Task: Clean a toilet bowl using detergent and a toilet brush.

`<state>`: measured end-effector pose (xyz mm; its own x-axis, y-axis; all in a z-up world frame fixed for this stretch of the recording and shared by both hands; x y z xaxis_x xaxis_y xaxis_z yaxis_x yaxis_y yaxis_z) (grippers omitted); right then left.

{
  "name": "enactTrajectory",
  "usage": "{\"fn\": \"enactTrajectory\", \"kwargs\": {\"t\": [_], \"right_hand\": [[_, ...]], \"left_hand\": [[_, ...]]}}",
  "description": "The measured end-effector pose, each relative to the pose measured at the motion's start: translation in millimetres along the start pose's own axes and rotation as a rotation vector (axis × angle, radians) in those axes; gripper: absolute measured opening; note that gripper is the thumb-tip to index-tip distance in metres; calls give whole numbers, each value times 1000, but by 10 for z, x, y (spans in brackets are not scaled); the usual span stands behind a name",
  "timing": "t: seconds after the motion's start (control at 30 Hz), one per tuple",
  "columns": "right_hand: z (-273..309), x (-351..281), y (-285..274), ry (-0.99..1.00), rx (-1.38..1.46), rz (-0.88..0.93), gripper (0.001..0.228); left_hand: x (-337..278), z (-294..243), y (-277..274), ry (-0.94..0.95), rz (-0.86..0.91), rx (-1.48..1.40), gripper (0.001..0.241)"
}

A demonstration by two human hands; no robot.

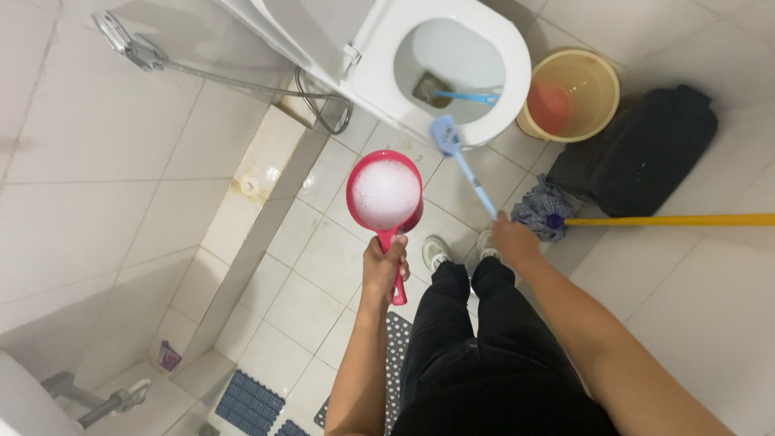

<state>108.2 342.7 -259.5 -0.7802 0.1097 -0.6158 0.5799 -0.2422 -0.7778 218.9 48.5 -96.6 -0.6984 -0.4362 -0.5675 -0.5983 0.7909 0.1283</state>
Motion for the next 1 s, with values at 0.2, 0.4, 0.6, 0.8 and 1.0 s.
{"fn": "enactTrajectory", "kwargs": {"t": [0.2,0.4,0.6,0.8,1.0], "right_hand": [[-732,325,-229,86,-4,-112,38],[-444,1151,-1026,61,-10,-201,37],[484,2462,-1841,-45,31,-201,39],[-78,2428,-1742,-98,27,-165,45],[-170,2235,-1505,-107,-117,-86,39]], "left_hand": [[-26,47,7,34,37,50,26],[14,113,156,-6,-4,70,23],[98,271,404,-8,-75,69,24],[282,242,788,7,-128,3,24],[420,124,1190,17,-109,-10,27]]}}
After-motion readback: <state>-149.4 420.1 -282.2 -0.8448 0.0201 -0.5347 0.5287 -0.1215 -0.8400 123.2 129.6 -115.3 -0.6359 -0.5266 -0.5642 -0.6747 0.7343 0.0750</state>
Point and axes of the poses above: each hand's wrist, its own x-axis towards the middle knuckle, its own y-axis out of the palm, z = x × y, the point moved 10 cm from there along x, towards the middle knuckle, and after that the axes turned 14 degrees about y, right-handed, at the moved point
